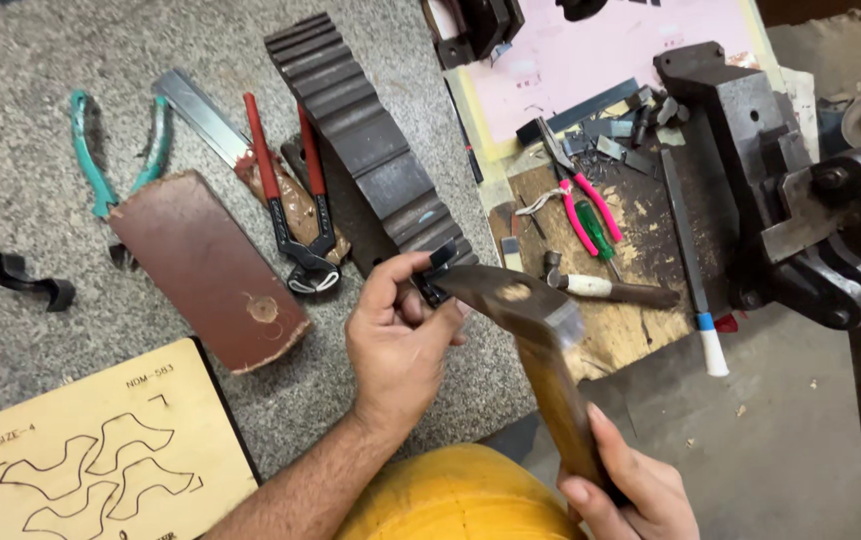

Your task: The person repeatedly picks up small metal pieces, compares them to a paper template, and hammers them on a metal track to shape them. The person uses a hammer and a metal track to bend the metal pieces into a curved form.

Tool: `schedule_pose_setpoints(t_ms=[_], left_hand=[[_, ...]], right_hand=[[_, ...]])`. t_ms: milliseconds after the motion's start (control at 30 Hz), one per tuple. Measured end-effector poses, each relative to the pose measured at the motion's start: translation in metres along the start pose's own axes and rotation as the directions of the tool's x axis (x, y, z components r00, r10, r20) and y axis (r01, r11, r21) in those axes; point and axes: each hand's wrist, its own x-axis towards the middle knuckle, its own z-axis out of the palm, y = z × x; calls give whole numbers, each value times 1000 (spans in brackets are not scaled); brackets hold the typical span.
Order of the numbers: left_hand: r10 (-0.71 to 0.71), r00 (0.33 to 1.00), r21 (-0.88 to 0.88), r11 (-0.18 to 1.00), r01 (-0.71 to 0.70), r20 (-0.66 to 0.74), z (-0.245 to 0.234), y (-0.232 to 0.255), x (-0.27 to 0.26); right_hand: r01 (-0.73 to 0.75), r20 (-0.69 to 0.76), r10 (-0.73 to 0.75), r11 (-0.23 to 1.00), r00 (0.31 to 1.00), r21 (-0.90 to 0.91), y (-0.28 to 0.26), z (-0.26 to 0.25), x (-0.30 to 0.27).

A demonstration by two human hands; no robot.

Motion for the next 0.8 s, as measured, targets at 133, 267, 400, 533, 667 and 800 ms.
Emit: schedule_pose_setpoints(t_ms=[133,267,400,533,667,800], left_hand=[[-11,1000,-7,1000,11,0,-1,-2,-4],[-37,999,-9,999,37,-3,-1,1,-1],[-20,1000,-4,1000,20,22,-3,2,0],[-25,1000,18,1000,25,4,-2,-1,-3],[-22,1000,-1,1000,22,-3,-2,-3,-2],[-16,999,39,999,18,-31,0,2,0]], right_hand=[[-240,29,238,961,971,141,-3,-6,-10],[-39,-8,39,998,999,-49,3,2,-6],[80,-28,-81,996,996,-29,4,3,4],[-125,68,129,990,989,-71,-3,-3,3],[-34,-3,34,999,999,12,2,0,2],[-242,-44,240,969,970,-52,11,-2,-3]])
